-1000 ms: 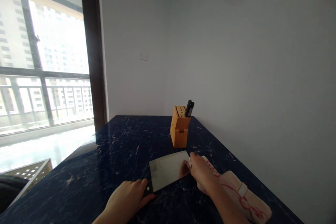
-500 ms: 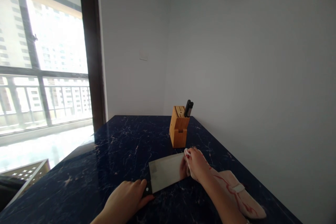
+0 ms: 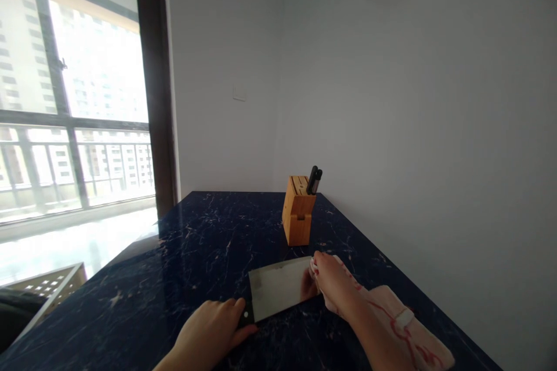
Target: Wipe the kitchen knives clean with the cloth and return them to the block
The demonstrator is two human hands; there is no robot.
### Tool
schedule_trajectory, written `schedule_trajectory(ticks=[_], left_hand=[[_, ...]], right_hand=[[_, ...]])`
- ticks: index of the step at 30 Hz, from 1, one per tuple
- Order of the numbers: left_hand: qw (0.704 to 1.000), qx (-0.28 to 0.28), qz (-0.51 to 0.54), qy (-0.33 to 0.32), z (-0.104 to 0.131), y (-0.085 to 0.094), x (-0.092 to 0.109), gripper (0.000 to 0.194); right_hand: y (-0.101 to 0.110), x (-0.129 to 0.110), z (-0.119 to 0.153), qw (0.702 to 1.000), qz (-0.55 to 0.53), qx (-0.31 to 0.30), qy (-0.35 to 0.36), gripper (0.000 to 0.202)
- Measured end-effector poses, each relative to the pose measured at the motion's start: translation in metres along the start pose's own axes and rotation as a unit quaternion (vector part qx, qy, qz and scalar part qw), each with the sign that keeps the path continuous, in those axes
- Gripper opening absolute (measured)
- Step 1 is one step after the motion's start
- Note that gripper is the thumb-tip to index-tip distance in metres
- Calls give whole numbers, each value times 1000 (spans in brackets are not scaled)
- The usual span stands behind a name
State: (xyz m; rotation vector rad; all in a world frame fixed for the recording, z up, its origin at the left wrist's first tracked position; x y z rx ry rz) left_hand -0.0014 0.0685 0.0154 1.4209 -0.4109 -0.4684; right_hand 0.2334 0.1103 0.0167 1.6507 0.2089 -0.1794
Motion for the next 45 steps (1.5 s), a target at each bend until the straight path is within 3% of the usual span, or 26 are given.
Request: schedule_trajectory(ticks=[8, 16, 19, 24, 29, 33, 38, 45], left_hand=[[1000, -19, 1, 2, -2, -4, -1, 51], [1000, -13, 3, 0, -1, -1, 0, 50], [1000, -16, 6, 3, 0, 0, 0, 48], [1000, -12, 1, 0, -1, 1, 0, 48], [1000, -9, 1, -7, 0, 1, 0, 48], [1000, -17, 3, -5, -1, 0, 0, 49], [1000, -11, 1, -3, -1, 1, 0, 50], [1000, -19, 12, 7, -1, -1, -1, 51]], right_hand=[[9, -20, 18, 997, 44, -60, 7, 22], [-2, -59, 24, 992, 38, -85, 83, 31], [-1, -56, 24, 994, 23, -69, 77, 31], [2, -30, 19, 998, 25, -40, 35, 34], [11, -19, 8, 1000, 1, 16, 7, 24], [19, -23, 0, 997, -24, 64, 21, 17], [16, -28, -4, 995, -43, 73, 54, 14], [13, -73, 15, 980, -113, 33, 159, 23]])
Point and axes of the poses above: each hand's wrist, its own z-axis away from the middle knuckle, its own y-axis out of the back of the hand, x = y × z, the point moved 8 cm from there along -z, towards the middle knuckle, and after that the axes turned 12 degrees about -x, right-handed, at the moved point
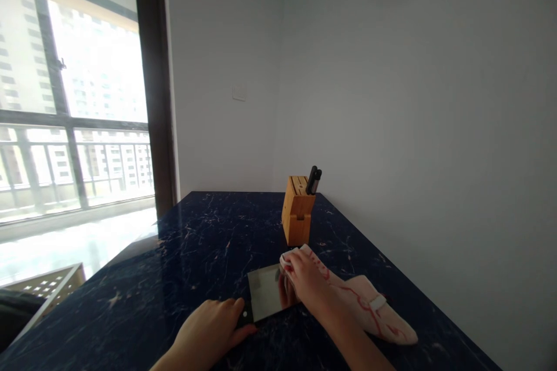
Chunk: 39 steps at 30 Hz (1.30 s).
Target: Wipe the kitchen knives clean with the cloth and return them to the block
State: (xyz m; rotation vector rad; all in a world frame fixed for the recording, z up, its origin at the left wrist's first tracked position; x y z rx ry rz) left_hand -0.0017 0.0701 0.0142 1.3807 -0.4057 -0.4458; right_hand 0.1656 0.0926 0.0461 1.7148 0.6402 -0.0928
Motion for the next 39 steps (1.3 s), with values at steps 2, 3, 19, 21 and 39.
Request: schedule_trajectory(ticks=[2, 3, 19, 21, 39], left_hand=[[1000, -2, 1, 1, -1, -1, 0, 51], [1000, -2, 2, 1, -1, -1, 0, 51], [1000, 4, -3, 0, 1, 1, 0, 50], [1000, 6, -3, 1, 2, 1, 0, 49], [1000, 27, 14, 0, 0, -2, -3, 49]], right_hand=[[-3, -18, 3, 999, -18, -13, 35, 25], [-6, -25, 4, 998, -24, -20, 50, 25], [14, 55, 5, 979, 145, 0, -145, 25], [13, 53, 7, 975, 154, -18, -156, 27], [-21, -54, 22, 991, 55, -108, 51, 33]])
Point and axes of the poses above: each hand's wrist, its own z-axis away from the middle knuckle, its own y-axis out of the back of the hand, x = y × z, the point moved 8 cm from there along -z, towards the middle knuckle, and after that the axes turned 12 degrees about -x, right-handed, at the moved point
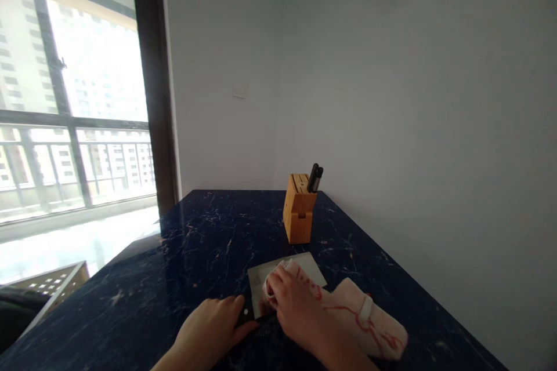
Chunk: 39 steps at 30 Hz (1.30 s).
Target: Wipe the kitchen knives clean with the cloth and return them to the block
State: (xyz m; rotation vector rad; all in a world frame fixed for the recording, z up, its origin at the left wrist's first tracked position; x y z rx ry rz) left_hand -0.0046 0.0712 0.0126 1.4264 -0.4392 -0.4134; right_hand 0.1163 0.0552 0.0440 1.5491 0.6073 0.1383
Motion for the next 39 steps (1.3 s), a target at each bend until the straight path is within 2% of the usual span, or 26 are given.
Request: schedule_trajectory(ticks=[2, 4, 7, 12, 17, 21, 25, 28, 31, 34, 36, 37, 39], left_hand=[[1000, 8, 1, -4, 1, 1, 1, 50], [1000, 13, 2, -4, 1, 3, 2, 51], [1000, 12, 6, -2, 2, 5, 2, 52], [1000, 13, 14, -3, 3, 6, 2, 53], [999, 4, 32, -7, 1, 2, -1, 54], [999, 3, 44, -8, 2, 2, -3, 55], [999, 1, 32, -4, 4, 11, -11, 58], [999, 18, 40, 10, 6, 22, -23, 58], [994, 50, 94, 29, 7, 31, -36, 54], [972, 114, 199, 45, 8, 35, -44, 49], [937, 140, 318, 37, 5, 30, -46, 48], [909, 131, 395, 29, 2, 23, -45, 49], [830, 100, 548, 0, -6, 9, -41, 52]], right_hand=[[0, -5, -1, 1000, -17, 2, 13, 30], [0, 3, -3, 1000, -17, 13, -14, 24], [2, 30, -6, 996, 1, 45, -74, 19], [10, 77, -5, 986, 30, 73, -148, 23], [19, 108, 3, 971, 67, 86, -212, 24], [25, 112, 8, 966, 71, 108, -223, 28], [33, 113, 14, 961, 60, 150, -224, 27], [37, 116, 15, 958, 56, 170, -223, 26], [36, 119, 15, 955, 33, 188, -226, 23], [25, 112, 8, 960, 3, 169, -222, 21], [19, 98, 4, 965, -4, 158, -209, 24], [18, 90, 3, 966, 1, 160, -202, 27], [25, 69, 3, 963, 33, 193, -184, 34]])
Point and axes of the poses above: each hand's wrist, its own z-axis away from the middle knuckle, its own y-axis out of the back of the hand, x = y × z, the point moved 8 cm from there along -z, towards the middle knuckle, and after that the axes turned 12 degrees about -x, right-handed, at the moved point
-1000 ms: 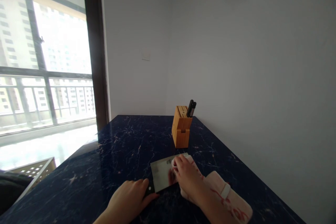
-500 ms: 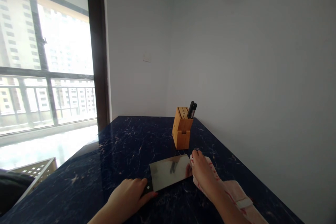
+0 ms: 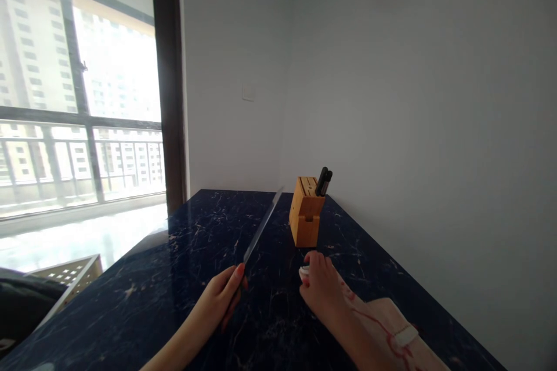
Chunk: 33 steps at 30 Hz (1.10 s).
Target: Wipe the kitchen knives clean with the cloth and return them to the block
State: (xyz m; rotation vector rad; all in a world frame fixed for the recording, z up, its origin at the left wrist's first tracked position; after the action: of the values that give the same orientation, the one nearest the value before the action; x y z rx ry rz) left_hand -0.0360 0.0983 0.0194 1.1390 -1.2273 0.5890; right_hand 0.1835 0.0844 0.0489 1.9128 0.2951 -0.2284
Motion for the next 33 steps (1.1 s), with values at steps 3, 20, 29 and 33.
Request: schedule_trajectory(ticks=[3, 20, 29, 33], left_hand=[[979, -41, 199, -11, -3, -15, -5, 48], [991, -12, 118, -60, 9, -8, 5, 36], [986, -133, -33, -96, 14, -33, 22, 51], [994, -65, 6, -86, 8, -9, 15, 67]], right_hand=[[18, -25, 8, 997, -49, 41, 45, 34], [-19, -94, 45, 823, -436, -311, 189, 40], [-17, -92, 43, 888, -340, -249, 183, 25], [-17, -87, 39, 908, -308, -225, 175, 14]])
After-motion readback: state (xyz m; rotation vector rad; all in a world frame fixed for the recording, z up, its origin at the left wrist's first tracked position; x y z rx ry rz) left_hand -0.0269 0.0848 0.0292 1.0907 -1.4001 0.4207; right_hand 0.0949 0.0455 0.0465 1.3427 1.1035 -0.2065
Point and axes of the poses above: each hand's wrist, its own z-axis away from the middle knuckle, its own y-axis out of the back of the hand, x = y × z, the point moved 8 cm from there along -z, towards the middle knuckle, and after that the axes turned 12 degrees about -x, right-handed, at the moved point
